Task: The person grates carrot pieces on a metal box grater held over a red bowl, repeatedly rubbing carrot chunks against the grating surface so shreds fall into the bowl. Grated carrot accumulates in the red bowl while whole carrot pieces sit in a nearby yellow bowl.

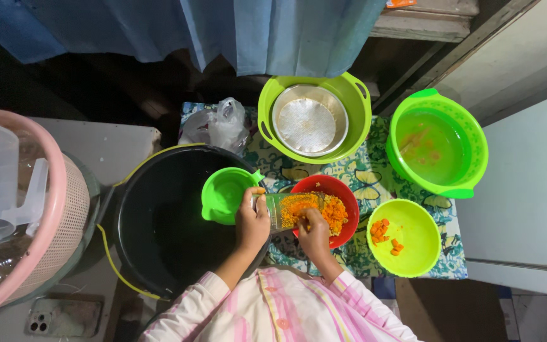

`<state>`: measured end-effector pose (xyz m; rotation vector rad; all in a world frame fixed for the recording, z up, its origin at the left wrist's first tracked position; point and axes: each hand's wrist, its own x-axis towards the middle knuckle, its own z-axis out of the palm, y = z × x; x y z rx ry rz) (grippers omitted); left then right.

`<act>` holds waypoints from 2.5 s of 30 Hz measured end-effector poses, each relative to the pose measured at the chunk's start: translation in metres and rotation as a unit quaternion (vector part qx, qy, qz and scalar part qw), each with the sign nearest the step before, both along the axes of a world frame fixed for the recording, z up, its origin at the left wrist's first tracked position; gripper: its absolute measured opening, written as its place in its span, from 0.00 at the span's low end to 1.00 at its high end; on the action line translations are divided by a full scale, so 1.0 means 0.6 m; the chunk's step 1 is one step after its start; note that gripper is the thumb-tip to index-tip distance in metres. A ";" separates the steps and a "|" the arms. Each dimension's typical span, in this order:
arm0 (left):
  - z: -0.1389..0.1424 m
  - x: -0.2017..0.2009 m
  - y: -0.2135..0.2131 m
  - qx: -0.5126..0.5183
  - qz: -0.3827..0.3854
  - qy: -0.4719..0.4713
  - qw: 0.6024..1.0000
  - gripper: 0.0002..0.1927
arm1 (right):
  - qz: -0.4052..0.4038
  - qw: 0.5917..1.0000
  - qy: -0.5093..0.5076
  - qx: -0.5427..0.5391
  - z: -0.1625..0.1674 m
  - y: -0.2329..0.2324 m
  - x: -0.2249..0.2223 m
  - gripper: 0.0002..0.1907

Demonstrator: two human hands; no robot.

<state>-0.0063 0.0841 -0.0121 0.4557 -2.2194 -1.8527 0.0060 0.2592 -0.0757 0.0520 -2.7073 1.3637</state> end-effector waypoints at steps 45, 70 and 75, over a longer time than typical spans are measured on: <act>-0.014 0.000 -0.021 -0.005 0.004 0.019 1.000 0.09 | -0.139 0.943 -0.220 -0.208 -0.003 -0.016 -0.066 0.07; -0.010 -0.004 -0.022 0.000 0.002 0.011 1.000 0.09 | -0.105 0.987 -0.119 -0.005 0.006 0.004 -0.080 0.05; -0.007 -0.001 -0.020 0.007 0.003 -0.018 1.000 0.08 | -0.049 0.998 0.015 0.030 -0.004 0.000 -0.079 0.08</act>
